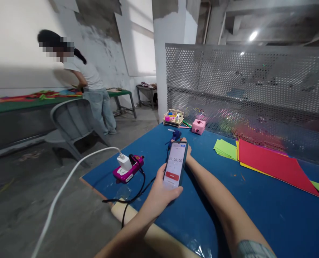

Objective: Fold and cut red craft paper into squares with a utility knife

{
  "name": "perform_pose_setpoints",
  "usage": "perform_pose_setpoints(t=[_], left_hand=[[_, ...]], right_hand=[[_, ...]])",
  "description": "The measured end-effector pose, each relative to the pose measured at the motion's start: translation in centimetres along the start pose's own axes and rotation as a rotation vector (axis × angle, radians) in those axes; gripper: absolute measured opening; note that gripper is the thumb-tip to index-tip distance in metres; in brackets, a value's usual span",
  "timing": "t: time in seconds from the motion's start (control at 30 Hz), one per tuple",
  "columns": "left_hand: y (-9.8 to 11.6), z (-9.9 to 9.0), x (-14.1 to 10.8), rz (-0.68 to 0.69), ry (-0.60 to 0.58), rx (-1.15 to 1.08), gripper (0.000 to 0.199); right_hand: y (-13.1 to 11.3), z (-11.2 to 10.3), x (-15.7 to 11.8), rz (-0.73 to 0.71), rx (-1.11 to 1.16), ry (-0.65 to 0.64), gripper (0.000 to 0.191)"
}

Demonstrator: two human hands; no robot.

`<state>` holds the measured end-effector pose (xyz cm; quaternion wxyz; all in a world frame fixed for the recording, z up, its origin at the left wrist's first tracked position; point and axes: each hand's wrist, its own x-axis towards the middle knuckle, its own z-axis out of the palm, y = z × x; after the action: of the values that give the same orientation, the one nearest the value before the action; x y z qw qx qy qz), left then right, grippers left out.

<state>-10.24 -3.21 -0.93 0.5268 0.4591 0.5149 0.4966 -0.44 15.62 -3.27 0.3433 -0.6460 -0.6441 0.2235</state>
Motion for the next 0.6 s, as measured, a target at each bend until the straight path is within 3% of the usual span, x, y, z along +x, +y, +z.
perform_pose_setpoints(t=[0.13,0.3,0.43,0.6], left_hand=[[0.0,-0.4,0.4,0.000,0.072,-0.036,0.095],[-0.3,-0.5,0.7,0.001,0.069,-0.038,0.094],[-0.9,-0.8,1.1,0.050,0.096,-0.031,0.091],[-0.4,-0.9,2.1,0.045,0.114,-0.001,0.087]], right_hand=[[-1.2,1.1,1.2,0.147,-0.058,0.067,0.036],[-1.7,1.3,1.3,0.202,-0.064,0.049,0.033],[-0.9,-0.3,0.5,0.244,-0.062,0.041,0.032],[2.2,-3.7,-1.1,0.292,-0.054,0.056,0.032]])
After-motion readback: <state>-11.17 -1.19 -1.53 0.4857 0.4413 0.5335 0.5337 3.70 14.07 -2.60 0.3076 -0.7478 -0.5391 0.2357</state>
